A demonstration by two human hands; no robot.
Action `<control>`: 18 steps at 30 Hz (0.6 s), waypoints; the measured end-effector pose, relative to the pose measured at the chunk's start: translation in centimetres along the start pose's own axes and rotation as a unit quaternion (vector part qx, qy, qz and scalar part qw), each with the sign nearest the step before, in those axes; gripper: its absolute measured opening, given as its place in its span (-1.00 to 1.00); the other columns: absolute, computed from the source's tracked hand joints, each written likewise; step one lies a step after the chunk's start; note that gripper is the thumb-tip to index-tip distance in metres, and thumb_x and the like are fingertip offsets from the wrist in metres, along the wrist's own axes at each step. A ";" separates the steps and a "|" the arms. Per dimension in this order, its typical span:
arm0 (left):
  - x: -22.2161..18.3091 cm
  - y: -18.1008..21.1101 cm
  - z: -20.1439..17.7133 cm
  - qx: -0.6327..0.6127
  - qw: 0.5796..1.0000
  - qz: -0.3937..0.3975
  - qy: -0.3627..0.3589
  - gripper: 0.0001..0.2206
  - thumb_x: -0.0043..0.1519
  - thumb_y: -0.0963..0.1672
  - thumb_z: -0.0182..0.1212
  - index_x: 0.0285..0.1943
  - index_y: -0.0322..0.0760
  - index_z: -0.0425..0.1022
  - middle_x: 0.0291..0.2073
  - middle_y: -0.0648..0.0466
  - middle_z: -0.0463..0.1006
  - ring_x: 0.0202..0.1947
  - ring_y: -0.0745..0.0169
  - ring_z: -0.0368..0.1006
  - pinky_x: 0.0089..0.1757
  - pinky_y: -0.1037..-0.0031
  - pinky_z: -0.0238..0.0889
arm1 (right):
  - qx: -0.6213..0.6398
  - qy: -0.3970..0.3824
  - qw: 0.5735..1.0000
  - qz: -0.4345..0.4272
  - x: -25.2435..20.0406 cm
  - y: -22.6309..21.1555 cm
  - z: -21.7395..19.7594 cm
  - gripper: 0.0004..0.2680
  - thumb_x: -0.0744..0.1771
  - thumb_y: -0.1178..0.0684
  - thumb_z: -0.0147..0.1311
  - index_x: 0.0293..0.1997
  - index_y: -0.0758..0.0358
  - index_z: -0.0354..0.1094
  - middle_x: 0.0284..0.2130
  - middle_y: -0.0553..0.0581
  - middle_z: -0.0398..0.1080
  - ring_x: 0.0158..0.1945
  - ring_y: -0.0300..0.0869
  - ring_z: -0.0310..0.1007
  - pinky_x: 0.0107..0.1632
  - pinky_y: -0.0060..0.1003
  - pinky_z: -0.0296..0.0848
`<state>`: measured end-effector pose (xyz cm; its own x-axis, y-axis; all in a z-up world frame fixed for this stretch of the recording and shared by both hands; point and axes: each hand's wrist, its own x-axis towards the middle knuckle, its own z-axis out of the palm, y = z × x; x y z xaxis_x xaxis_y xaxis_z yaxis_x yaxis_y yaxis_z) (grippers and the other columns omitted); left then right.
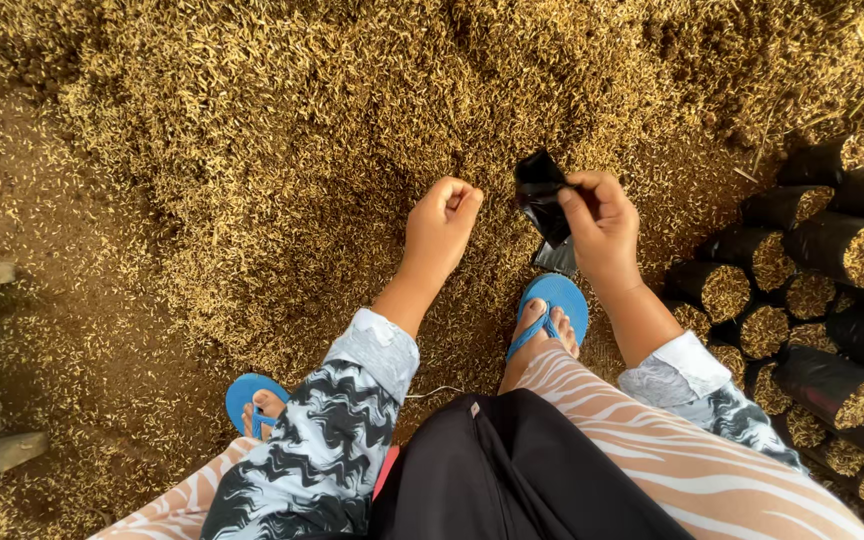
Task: The person scoops loose grains from a large pile on the ground and packs them into small black plastic bags. They fold the top of each bag to seal it and place the filled bags aside. The process is repeated multiple times.
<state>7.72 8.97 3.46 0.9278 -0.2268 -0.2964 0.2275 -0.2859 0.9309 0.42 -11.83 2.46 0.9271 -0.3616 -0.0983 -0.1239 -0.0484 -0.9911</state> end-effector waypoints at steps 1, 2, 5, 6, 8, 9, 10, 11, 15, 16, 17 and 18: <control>0.2 0.0 -0.1 -0.019 0.999 -0.029 -0.017 -0.83 0.30 -0.08 0.24 -0.17 -0.28 0.54 -0.39 0.16 0.58 -0.40 0.40 0.50 -0.29 0.50 0.42 | -0.018 -0.017 1.000 0.003 -0.1 0.0 0.1 -0.91 0.42 0.26 0.11 0.01 0.28 0.38 -0.17 -0.03 0.41 -0.14 -0.37 0.36 -0.05 -0.46 0.39; 0.4 0.1 -0.2 -0.039 0.997 -0.058 -0.034 -0.80 0.32 -0.04 0.23 -0.16 -0.26 0.54 -0.39 0.18 0.58 -0.39 0.43 0.51 -0.28 0.51 0.43 | -0.037 -0.034 0.999 0.006 -0.3 -0.2 0.3 -0.92 0.41 0.26 0.12 -0.01 0.28 0.39 -0.20 -0.02 0.40 -0.18 -0.36 0.35 -0.10 -0.46 0.37; 1.0 1.2 -0.5 -0.015 0.999 0.014 -0.045 -0.79 0.25 -0.06 0.34 -0.17 -0.32 0.57 -0.37 0.14 0.59 -0.36 0.41 0.48 -0.26 0.47 0.41 | -0.133 -0.070 0.982 -0.111 -0.6 -0.9 1.3 -0.89 0.38 0.31 0.13 -0.05 0.29 0.40 -0.16 0.04 0.40 -0.12 -0.29 0.38 -0.06 -0.41 0.40; 1.2 1.6 -0.7 0.031 0.998 0.012 -0.049 -0.81 0.21 -0.08 0.34 -0.17 -0.31 0.57 -0.38 0.14 0.60 -0.38 0.41 0.50 -0.28 0.47 0.40 | -0.130 -0.073 0.982 -0.118 -0.6 -1.1 1.7 -0.89 0.38 0.32 0.12 -0.04 0.29 0.40 -0.16 0.04 0.40 -0.12 -0.28 0.39 -0.05 -0.40 0.40; 1.4 2.5 -1.0 0.121 0.991 0.006 -0.058 -0.83 0.14 -0.13 0.32 -0.17 -0.30 0.58 -0.41 0.13 0.62 -0.43 0.41 0.54 -0.31 0.48 0.40 | -0.125 -0.078 0.981 -0.129 -0.8 -1.5 2.3 -0.89 0.38 0.33 0.10 -0.04 0.30 0.38 -0.17 0.06 0.40 -0.12 -0.26 0.40 -0.04 -0.38 0.41; 1.4 2.9 -1.3 0.117 0.993 0.002 -0.032 -0.86 0.13 -0.16 0.30 -0.18 -0.30 0.57 -0.42 0.12 0.61 -0.44 0.39 0.53 -0.34 0.47 0.39 | -0.126 -0.063 0.984 -0.113 -0.8 -1.6 2.6 -0.88 0.37 0.34 0.08 -0.04 0.30 0.37 -0.18 0.04 0.40 -0.13 -0.27 0.40 -0.04 -0.38 0.42; 1.3 3.2 -1.7 0.113 0.994 -0.002 -0.006 -0.87 0.12 -0.18 0.29 -0.18 -0.30 0.57 -0.43 0.11 0.61 -0.46 0.36 0.52 -0.36 0.46 0.38 | -0.127 -0.048 0.986 -0.097 -0.9 -1.7 2.9 -0.88 0.37 0.34 0.07 -0.03 0.30 0.37 -0.19 0.03 0.39 -0.14 -0.28 0.41 -0.04 -0.38 0.42; 1.2 3.6 -1.9 0.107 0.994 -0.007 0.020 -0.88 0.12 -0.21 0.27 -0.19 -0.30 0.56 -0.44 0.11 0.61 -0.47 0.34 0.51 -0.38 0.45 0.37 | -0.129 -0.033 0.988 -0.080 -0.9 -1.8 3.2 -0.87 0.37 0.34 0.05 -0.03 0.30 0.36 -0.20 0.02 0.39 -0.14 -0.28 0.41 -0.05 -0.38 0.42; 0.0 4.7 -1.5 0.128 0.987 0.046 0.085 -0.87 0.10 -0.23 0.29 -0.21 -0.29 0.50 -0.44 0.05 0.55 -0.48 0.24 0.50 -0.39 0.41 0.39 | -0.128 -0.068 0.984 -0.105 -1.1 -2.8 3.9 -0.88 0.37 0.24 0.11 0.00 0.32 0.34 -0.13 0.07 0.40 -0.02 -0.19 0.40 0.08 -0.25 0.39; -0.2 5.0 -1.6 0.152 0.981 0.077 0.092 -0.85 0.08 -0.23 0.32 -0.21 -0.29 0.49 -0.42 0.04 0.55 -0.47 0.22 0.50 -0.38 0.39 0.39 | -0.140 -0.069 0.980 -0.119 -1.0 -3.4 3.8 -0.86 0.37 0.20 0.15 0.01 0.33 0.33 -0.11 0.10 0.39 0.01 -0.15 0.39 0.11 -0.20 0.37; -0.5 5.1 -1.6 0.175 0.974 0.106 0.098 -0.84 0.07 -0.23 0.34 -0.22 -0.30 0.47 -0.40 0.04 0.54 -0.46 0.20 0.50 -0.37 0.37 0.39 | -0.154 -0.071 0.977 -0.131 -1.0 -4.0 3.6 -0.82 0.36 0.17 0.20 0.02 0.35 0.32 -0.09 0.14 0.38 0.04 -0.11 0.38 0.15 -0.16 0.35; -0.7 5.3 -1.7 0.183 0.972 0.117 0.088 -0.83 0.08 -0.23 0.34 -0.21 -0.28 0.46 -0.38 0.04 0.55 -0.43 0.18 0.52 -0.36 0.36 0.41 | -0.181 -0.062 0.970 -0.149 -0.9 -4.7 3.6 -0.82 0.36 0.15 0.21 0.00 0.33 0.33 -0.09 0.16 0.40 0.02 -0.08 0.41 0.13 -0.15 0.39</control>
<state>8.72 9.18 8.92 0.9851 -0.1714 -0.0142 -0.0865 -0.5653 0.8204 1.44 -7.90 6.86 0.9733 -0.1679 0.1565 0.0614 -0.4665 -0.8824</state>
